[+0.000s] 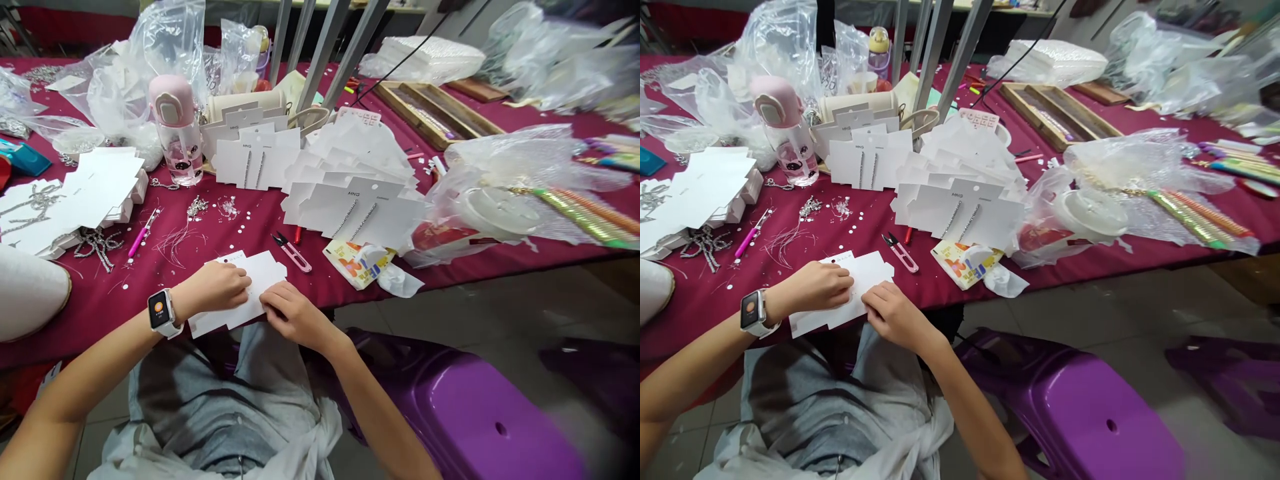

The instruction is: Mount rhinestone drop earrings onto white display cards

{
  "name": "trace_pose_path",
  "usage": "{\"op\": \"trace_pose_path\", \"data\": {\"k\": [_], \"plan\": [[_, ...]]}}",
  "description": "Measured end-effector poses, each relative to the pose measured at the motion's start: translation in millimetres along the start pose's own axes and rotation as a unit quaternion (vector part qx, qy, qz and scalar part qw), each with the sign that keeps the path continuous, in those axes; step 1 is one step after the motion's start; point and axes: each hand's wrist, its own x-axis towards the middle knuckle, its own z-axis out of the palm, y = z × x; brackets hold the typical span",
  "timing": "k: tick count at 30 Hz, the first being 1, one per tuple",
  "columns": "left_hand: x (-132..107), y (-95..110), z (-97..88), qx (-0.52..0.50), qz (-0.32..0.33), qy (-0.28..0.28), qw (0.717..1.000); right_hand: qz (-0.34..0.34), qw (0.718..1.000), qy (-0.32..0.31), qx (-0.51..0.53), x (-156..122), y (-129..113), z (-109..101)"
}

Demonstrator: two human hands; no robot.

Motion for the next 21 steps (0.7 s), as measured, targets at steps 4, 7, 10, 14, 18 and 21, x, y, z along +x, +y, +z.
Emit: {"op": "trace_pose_path", "data": {"k": [4, 7, 10, 14, 18, 21], "plan": [[2.3, -5.6, -3.3, 0.016, 0.06, 0.005, 0.998, 0.092, 0.995, 0.022, -0.004, 4.2, -7.6, 6.1], [4.3, -13.4, -5.9, 0.008, 0.121, 0.008, 0.993, 0.114, 0.991, 0.043, -0.052, 7.1, -15.0, 13.0], [3.8, -18.5, -2.4, -0.006, 0.14, 0.038, 0.989, 0.123, 0.985, 0.064, -0.099, 7.9, -20.6, 18.8], [1.2, -19.4, 9.2, -0.008, 0.121, 0.081, 0.989, 0.143, 0.974, 0.068, -0.161, 7.9, -26.2, 23.2], [0.2, -20.0, 16.1, -0.012, 0.116, 0.099, 0.988, 0.19, 0.962, 0.066, -0.186, 10.1, -33.7, 27.0], [0.3, -20.9, 16.5, -0.013, 0.119, 0.11, 0.987, 0.225, 0.948, 0.063, -0.215, 12.6, -40.9, 31.6]]}}
